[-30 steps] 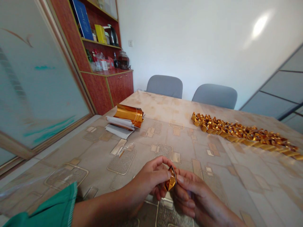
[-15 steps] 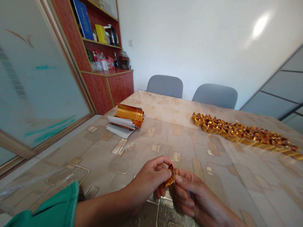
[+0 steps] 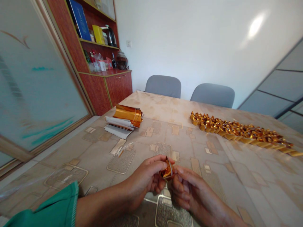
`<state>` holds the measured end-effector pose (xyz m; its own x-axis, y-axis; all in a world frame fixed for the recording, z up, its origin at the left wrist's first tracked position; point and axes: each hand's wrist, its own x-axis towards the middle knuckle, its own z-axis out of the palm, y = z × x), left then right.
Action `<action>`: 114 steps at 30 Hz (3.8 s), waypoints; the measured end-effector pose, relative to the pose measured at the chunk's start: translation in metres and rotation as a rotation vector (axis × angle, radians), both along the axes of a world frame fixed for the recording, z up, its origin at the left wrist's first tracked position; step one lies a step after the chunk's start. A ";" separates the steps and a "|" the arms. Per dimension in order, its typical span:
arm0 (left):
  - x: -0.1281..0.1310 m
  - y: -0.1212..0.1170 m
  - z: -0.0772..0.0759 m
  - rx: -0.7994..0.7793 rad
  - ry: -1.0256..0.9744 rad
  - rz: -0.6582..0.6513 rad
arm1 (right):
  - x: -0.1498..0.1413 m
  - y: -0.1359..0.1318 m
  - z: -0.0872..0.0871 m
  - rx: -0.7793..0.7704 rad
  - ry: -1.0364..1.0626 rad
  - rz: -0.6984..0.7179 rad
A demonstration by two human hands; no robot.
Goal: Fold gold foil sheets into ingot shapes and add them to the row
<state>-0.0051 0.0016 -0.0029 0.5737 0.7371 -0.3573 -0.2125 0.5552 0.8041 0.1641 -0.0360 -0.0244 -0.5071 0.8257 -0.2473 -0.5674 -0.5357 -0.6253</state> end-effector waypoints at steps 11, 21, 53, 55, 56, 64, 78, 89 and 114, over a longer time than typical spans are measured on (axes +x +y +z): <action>-0.004 0.002 -0.006 -0.161 -0.238 -0.085 | 0.008 0.001 0.000 -0.074 0.132 -0.010; -0.004 0.000 -0.007 -0.249 -0.309 -0.073 | 0.008 0.004 0.001 -0.125 0.215 0.061; -0.004 -0.003 0.003 0.005 -0.062 -0.092 | -0.002 0.000 0.007 0.111 -0.025 0.024; -0.004 -0.002 0.002 -0.015 -0.065 -0.100 | -0.002 0.000 0.005 0.108 -0.031 0.023; -0.004 -0.001 0.001 -0.043 -0.087 -0.107 | -0.002 0.000 0.004 0.101 -0.031 0.020; -0.003 0.002 -0.007 -0.312 -0.233 -0.078 | -0.001 -0.002 0.006 -0.014 0.041 -0.023; -0.004 -0.001 -0.001 -0.067 -0.135 -0.095 | -0.002 0.000 0.008 0.053 -0.026 -0.004; -0.004 0.003 -0.003 -0.244 -0.354 -0.128 | 0.004 0.001 0.005 -0.046 0.044 -0.047; 0.003 -0.002 -0.011 -0.096 -0.195 0.101 | -0.001 -0.002 0.006 0.798 -0.843 -0.329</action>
